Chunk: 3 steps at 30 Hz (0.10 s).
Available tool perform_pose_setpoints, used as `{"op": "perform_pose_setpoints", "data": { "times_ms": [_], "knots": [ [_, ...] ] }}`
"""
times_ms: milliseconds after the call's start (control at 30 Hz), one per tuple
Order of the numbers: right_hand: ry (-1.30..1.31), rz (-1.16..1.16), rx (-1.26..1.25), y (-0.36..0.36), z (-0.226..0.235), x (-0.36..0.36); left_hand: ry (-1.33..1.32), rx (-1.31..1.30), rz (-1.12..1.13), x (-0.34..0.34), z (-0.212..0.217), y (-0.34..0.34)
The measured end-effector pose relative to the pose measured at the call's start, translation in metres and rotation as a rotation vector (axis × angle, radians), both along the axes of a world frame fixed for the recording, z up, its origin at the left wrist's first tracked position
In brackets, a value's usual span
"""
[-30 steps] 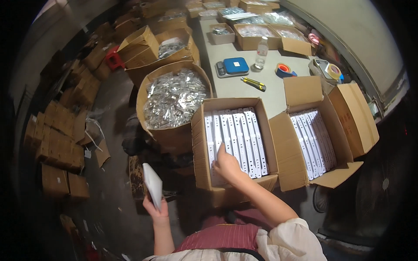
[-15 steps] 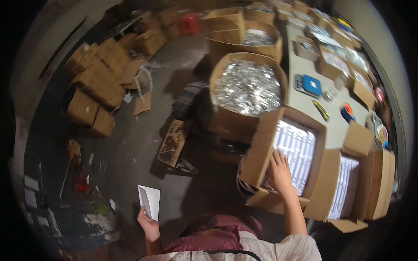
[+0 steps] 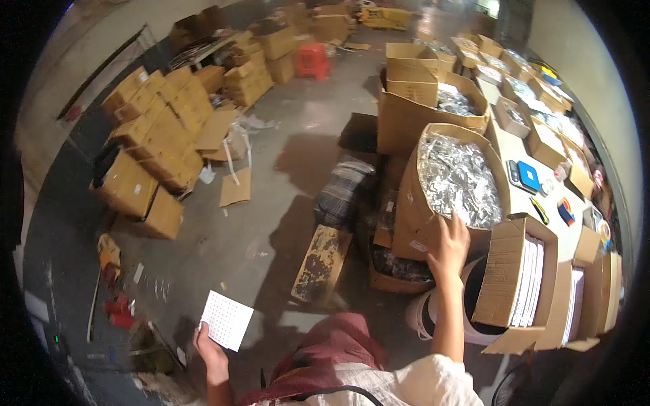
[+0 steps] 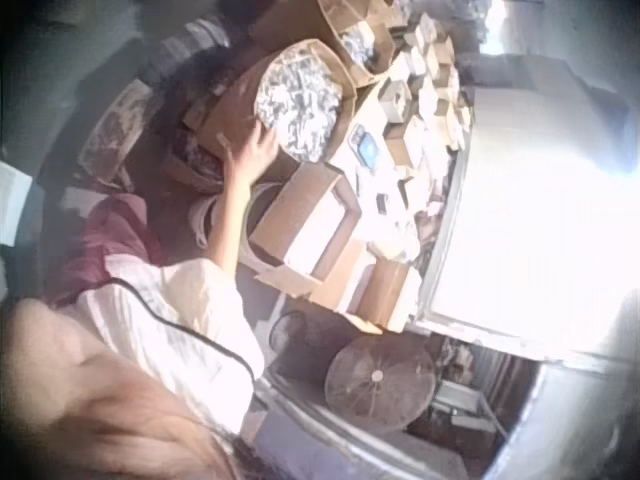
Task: The person opens cardboard boxes with a utility knife and transfers metal slide brackets between the boxes by hand while holding a sheet of stickers.
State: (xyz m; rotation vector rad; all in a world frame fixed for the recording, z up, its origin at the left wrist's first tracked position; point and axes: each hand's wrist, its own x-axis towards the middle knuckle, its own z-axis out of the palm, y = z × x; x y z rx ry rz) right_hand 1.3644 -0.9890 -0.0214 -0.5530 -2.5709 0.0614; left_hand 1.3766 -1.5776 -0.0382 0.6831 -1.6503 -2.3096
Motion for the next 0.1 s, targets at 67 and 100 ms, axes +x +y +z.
{"op": "perform_pose_setpoints", "data": {
  "times_ms": [67,100],
  "knots": [
    [-0.148,-0.207,-0.046,0.02,-0.068,-0.047,0.029,-0.063,0.018,-0.065,0.014,-0.005],
    [-0.156,-0.281,-0.173,0.042,-0.105,-0.061,0.029,-0.042,-0.033,-0.096,0.007,-0.005]
  ]
}}
